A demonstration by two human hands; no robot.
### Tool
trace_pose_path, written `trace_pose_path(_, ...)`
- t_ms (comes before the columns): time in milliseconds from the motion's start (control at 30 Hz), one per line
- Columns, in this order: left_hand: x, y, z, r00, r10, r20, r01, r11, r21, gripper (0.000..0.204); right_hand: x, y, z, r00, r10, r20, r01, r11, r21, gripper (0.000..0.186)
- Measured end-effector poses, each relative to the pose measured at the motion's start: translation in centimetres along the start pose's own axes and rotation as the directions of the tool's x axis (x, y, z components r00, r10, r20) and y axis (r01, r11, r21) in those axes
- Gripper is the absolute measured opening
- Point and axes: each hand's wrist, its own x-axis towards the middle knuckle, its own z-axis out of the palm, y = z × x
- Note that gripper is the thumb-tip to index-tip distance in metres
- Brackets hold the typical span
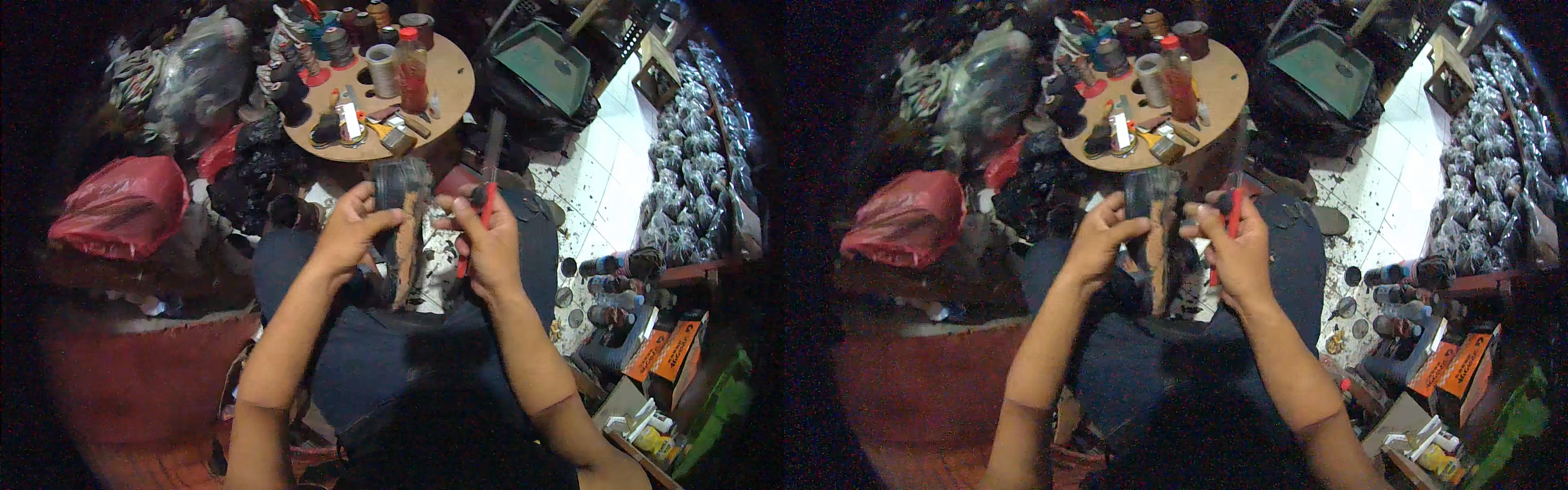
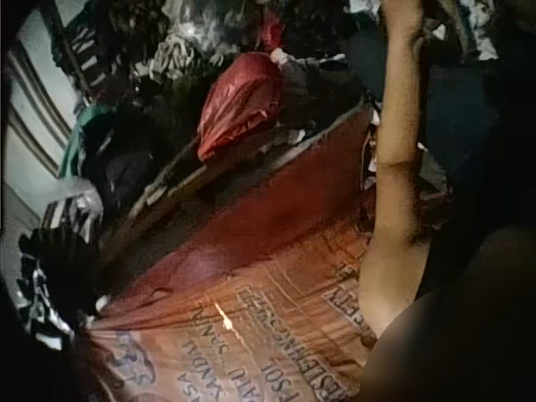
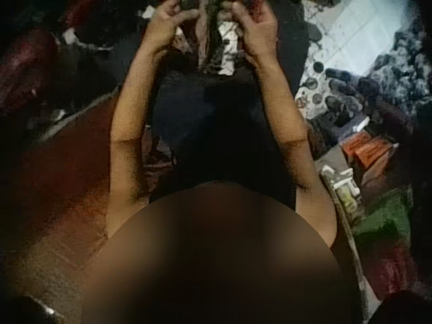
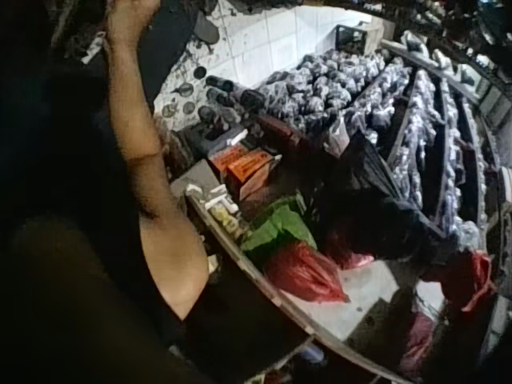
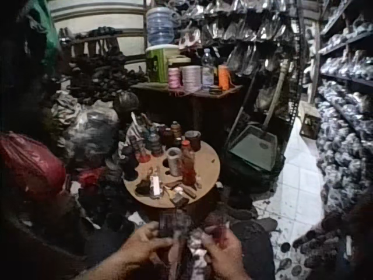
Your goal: The person uses a knife to scrape and trim the sole and edges of a black shoe. They repeatedly reposition the shoe and adjust their grip to access different areas of the sole and upper.
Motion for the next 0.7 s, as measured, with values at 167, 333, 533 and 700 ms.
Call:
trace_pose_path(167, 1.0, -1.4, -2.2, 0.993, -0.045, -0.106, 0.034, 0.994, -0.105, 0.026, 1.5, -4.4, -5.9, 0.999, -0.038, -0.023, 0.044, 0.853, 0.521, 0.028)
trace_pose_path(333, 2.5, -3.0, -2.9, 0.965, -0.214, -0.152, 0.182, 0.963, -0.2, 0.028, 5.5, -6.7, -14.9, 0.959, -0.12, -0.259, 0.224, 0.879, 0.421, 0.026)
trace_pose_path(533, 3.8, -4.3, -3.2, 0.901, -0.381, -0.209, 0.271, 0.868, -0.417, 0.023, 13.3, 4.4, -20.2, 0.794, 0.069, -0.604, -0.119, 0.992, -0.044, 0.028)
trace_pose_path(700, 4.1, -4.6, -4.8, 0.877, -0.339, -0.341, 0.167, 0.88, -0.444, 0.028, 14.0, 13.0, -22.1, 0.762, 0.206, -0.614, -0.319, 0.944, -0.079, 0.033)
